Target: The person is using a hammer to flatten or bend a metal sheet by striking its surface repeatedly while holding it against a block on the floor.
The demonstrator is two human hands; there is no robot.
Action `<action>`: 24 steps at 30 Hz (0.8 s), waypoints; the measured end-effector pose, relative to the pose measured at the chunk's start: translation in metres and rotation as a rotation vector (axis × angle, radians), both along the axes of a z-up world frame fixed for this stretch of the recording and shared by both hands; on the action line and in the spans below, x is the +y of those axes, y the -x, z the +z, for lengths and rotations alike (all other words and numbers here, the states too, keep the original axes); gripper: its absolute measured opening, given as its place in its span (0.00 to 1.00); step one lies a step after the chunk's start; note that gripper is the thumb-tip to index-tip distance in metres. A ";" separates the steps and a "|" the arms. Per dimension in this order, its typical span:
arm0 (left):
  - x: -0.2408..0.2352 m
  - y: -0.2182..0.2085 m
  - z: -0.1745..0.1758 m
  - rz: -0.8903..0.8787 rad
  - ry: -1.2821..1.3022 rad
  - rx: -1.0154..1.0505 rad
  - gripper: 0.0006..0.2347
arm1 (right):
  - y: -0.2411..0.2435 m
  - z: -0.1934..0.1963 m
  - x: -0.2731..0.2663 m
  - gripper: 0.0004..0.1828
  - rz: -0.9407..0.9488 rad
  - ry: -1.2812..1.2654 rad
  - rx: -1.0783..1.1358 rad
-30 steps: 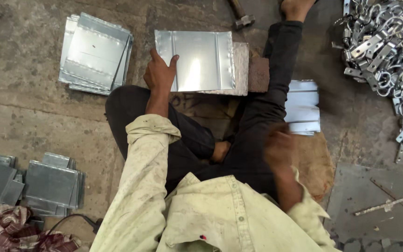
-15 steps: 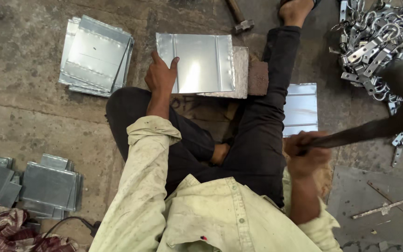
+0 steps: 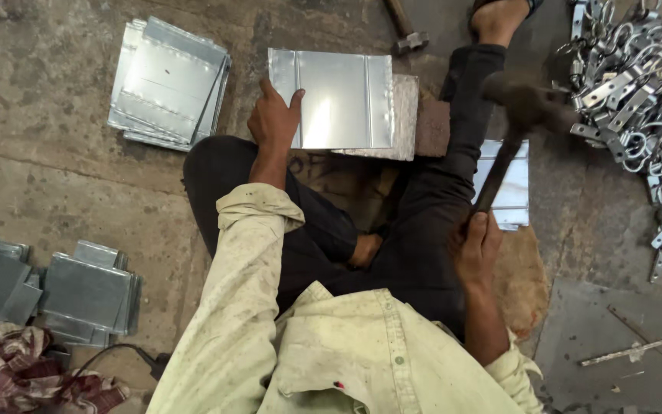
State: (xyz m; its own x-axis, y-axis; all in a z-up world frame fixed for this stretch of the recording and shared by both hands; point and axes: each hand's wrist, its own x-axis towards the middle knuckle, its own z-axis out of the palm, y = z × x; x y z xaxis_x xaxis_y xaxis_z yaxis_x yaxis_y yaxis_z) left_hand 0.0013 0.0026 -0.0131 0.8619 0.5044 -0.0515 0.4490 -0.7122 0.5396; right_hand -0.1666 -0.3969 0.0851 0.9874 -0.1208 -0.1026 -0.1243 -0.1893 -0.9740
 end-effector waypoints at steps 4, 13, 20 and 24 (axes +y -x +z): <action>-0.001 -0.003 0.008 -0.002 0.005 0.044 0.36 | -0.026 -0.053 0.010 0.20 0.142 0.422 -0.279; -0.002 0.012 -0.006 -0.003 0.014 0.088 0.37 | -0.037 -0.022 0.035 0.18 0.121 0.429 -0.100; 0.005 -0.007 -0.013 0.119 0.157 0.027 0.23 | -0.057 -0.081 0.015 0.20 0.185 0.522 -0.106; 0.031 -0.018 -0.050 0.119 0.491 -0.172 0.17 | -0.037 -0.116 -0.006 0.25 0.100 -0.011 0.251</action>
